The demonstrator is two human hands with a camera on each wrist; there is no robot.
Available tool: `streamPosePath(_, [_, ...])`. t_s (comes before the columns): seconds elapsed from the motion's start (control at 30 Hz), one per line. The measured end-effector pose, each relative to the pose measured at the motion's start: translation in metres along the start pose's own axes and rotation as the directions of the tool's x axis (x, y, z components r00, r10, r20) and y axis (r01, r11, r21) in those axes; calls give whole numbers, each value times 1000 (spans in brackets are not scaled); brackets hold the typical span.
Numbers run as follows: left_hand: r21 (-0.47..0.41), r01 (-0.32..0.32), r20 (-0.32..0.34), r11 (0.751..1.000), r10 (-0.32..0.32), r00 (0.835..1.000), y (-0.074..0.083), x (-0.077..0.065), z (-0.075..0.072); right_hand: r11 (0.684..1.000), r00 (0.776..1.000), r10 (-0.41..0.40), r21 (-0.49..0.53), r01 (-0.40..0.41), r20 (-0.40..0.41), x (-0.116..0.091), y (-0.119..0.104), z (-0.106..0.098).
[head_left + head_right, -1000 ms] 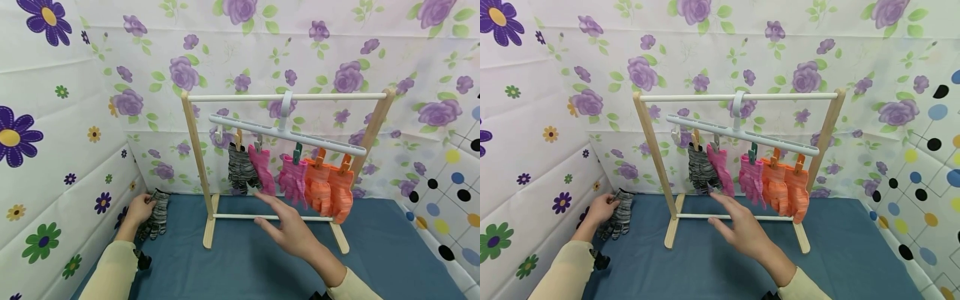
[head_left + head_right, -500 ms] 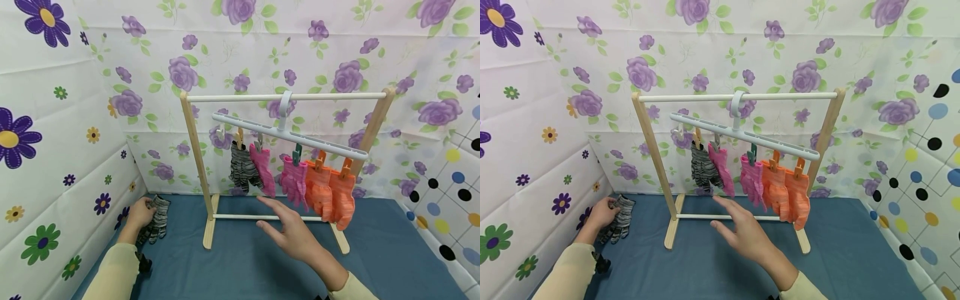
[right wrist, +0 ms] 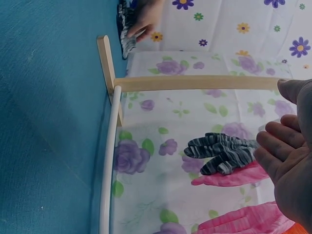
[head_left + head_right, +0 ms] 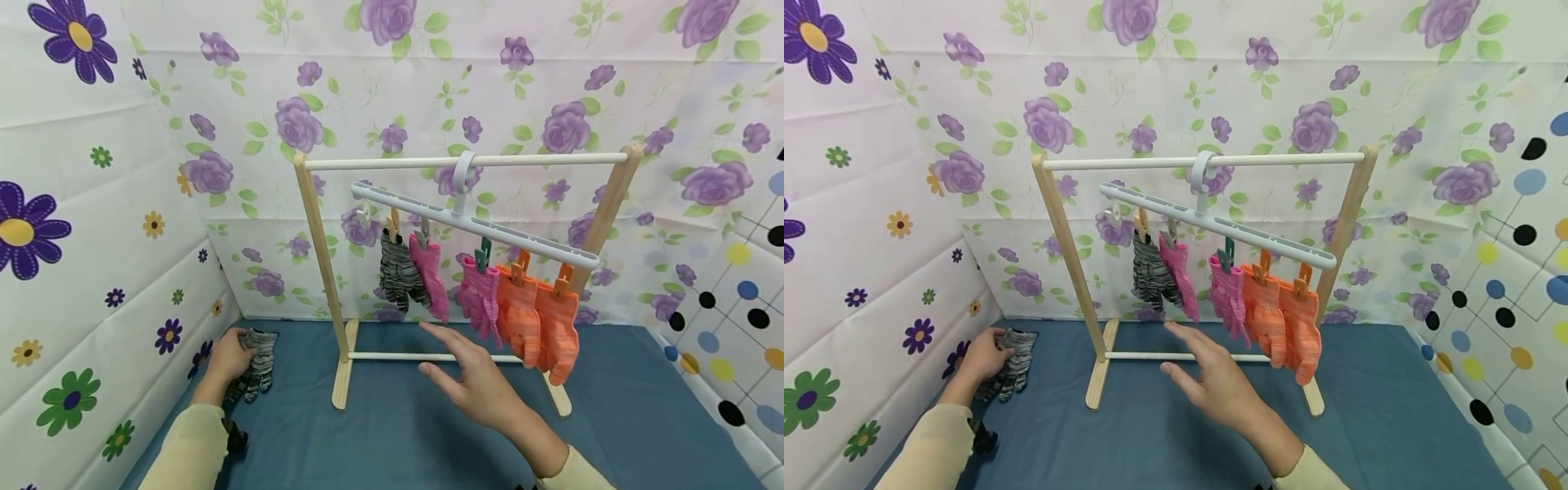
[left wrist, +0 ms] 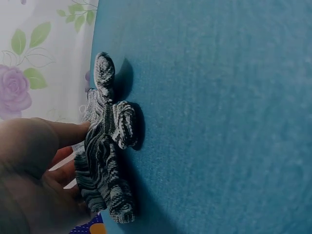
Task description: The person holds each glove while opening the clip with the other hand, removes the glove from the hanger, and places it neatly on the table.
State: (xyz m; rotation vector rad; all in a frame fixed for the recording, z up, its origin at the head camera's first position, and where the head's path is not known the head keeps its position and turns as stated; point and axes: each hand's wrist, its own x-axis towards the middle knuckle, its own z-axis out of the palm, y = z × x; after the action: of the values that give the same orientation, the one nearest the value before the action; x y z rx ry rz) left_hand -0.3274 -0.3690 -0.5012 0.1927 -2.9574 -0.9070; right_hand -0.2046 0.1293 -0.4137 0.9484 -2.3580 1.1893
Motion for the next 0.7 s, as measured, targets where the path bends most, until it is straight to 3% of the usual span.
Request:
streamPosePath(0.43, [51,-2,-75,999,5,997,9,-9,0,1000,1000,-6,-5,6,-15,3,-2,-2])
streamPosePath(0.7, [-32,-60,-143,998,55,988,29,-17,-10,1000,1000,-16,3,16,-24,5,-3,-5])
